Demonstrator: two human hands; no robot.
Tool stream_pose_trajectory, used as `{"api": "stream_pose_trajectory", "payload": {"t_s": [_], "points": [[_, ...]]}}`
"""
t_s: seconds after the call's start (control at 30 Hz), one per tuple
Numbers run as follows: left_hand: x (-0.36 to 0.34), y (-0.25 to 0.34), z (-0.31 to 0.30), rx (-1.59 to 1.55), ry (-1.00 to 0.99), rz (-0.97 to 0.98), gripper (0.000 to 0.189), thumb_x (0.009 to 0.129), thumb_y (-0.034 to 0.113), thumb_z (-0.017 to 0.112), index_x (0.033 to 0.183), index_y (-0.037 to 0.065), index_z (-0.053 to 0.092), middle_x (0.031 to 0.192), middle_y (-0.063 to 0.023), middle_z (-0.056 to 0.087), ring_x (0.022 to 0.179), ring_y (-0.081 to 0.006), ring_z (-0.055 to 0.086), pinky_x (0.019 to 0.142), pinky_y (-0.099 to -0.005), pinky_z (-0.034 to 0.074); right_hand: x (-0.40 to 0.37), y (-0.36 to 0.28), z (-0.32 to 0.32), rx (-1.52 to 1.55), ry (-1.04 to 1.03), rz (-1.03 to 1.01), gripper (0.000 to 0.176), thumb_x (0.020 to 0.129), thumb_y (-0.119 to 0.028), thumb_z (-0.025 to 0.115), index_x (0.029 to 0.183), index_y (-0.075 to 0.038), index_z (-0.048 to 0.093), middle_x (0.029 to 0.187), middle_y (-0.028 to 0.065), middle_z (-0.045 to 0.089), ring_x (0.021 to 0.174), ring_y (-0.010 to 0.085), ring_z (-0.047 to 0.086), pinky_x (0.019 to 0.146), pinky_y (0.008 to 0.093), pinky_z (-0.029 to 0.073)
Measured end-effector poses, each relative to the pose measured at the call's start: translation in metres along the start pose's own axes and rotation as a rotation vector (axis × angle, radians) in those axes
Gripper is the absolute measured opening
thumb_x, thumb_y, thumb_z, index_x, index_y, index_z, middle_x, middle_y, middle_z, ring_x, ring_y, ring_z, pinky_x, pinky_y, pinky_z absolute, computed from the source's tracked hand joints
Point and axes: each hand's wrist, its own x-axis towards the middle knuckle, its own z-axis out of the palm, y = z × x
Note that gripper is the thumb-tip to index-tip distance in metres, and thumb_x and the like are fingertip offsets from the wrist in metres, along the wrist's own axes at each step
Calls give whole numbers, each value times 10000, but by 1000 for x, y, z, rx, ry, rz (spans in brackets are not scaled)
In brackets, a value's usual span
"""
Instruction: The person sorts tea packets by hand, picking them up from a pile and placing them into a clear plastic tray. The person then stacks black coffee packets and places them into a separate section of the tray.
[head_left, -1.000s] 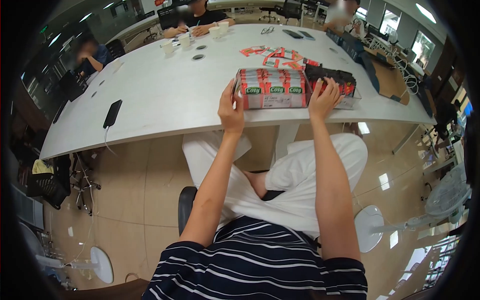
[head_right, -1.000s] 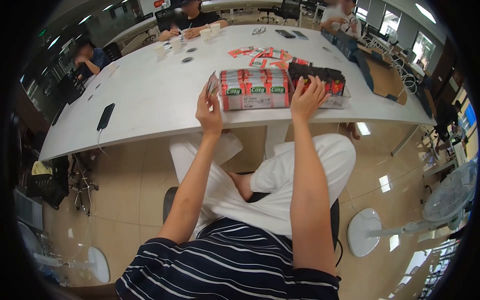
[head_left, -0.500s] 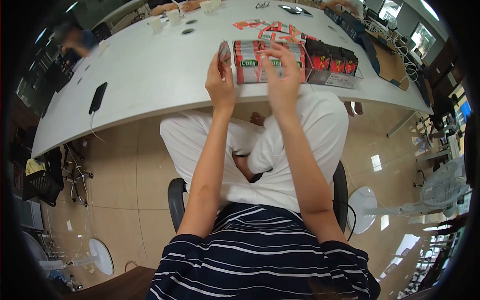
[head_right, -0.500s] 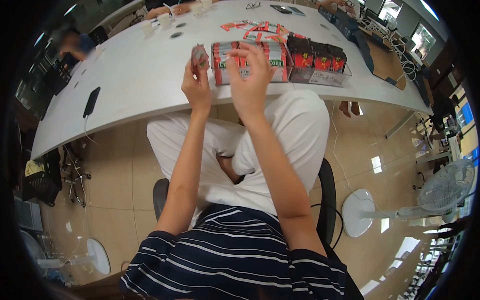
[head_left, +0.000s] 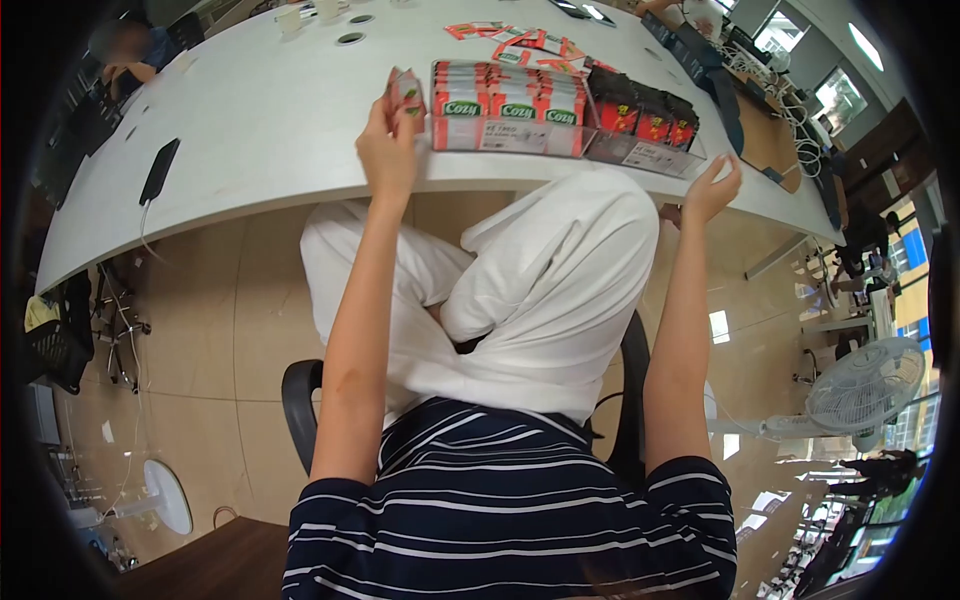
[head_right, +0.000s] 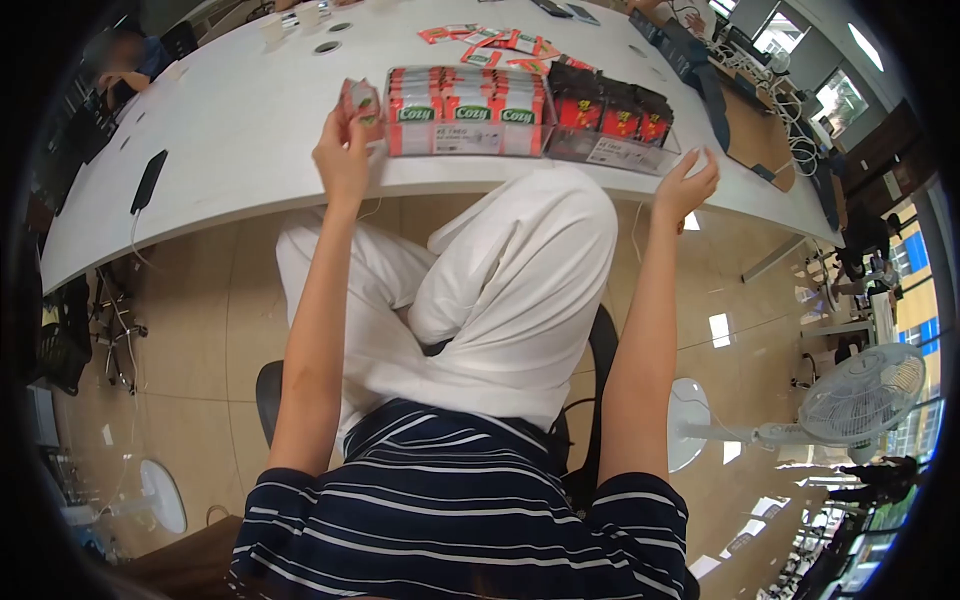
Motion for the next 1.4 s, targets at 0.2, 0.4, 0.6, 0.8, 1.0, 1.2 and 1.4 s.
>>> {"api": "stream_pose_trajectory", "payload": {"t_s": [0.2,0.4,0.6,0.8,1.0,1.2,1.4], "points": [[-3,2,-4,-39,-5,-53,216,895,128,543,1010,-50,586,751,-97,630,693,-135,599,623,-291,507,-18,15,5,-69,-101,-318,434,944,-253,497,1309,-25,450,1382,203,403,1289,404,344,1070,488,260],[-3,9,-7,-287,-2,-176,231,939,123,518,1092,-43,569,894,-69,627,758,-103,607,596,-262,565,1,4,-1,-55,-284,-488,490,958,-320,464,1362,-46,420,1432,200,359,1313,408,317,1089,484,234],[-7,19,-7,-437,160,-171,286,960,108,502,1196,-54,496,1029,-88,595,775,-117,614,599,-269,567,21,-19,-12,16,-368,-457,552,983,-410,394,1359,-7,409,1398,190,413,1294,345,377,1078,423,260],[-32,32,7,-455,280,-157,308,929,48,541,1203,-73,470,1055,-85,592,817,-123,608,644,-257,526,9,-88,-15,194,-335,-408,542,988,-423,380,1272,31,464,1273,191,529,1196,344,478,1029,436,329],[-27,49,19,-467,48,-7,268,816,-12,653,1062,-83,573,960,-119,659,785,-116,632,676,-244,513,-34,-187,10,471,-480,-397,395,927,-380,535,1069,-13,568,1094,163,635,1043,314,568,942,437,417],[-4,49,21,-339,-172,33,413,717,-1,757,1083,-108,598,821,-128,700,713,-123,670,662,-233,520,-61,-259,42,737,-672,-86,458,710,-23,750,1133,9,575,922,111,642,839,211,596,768,317,467],[24,47,12,-385,-255,98,380,745,112,768,1031,-90,620,790,-110,697,711,-127,663,642,-227,499,-73,-271,52,1046,-772,478,527,754,86,678,1257,70,519,775,42,585,730,77,542,665,212,453]]}}
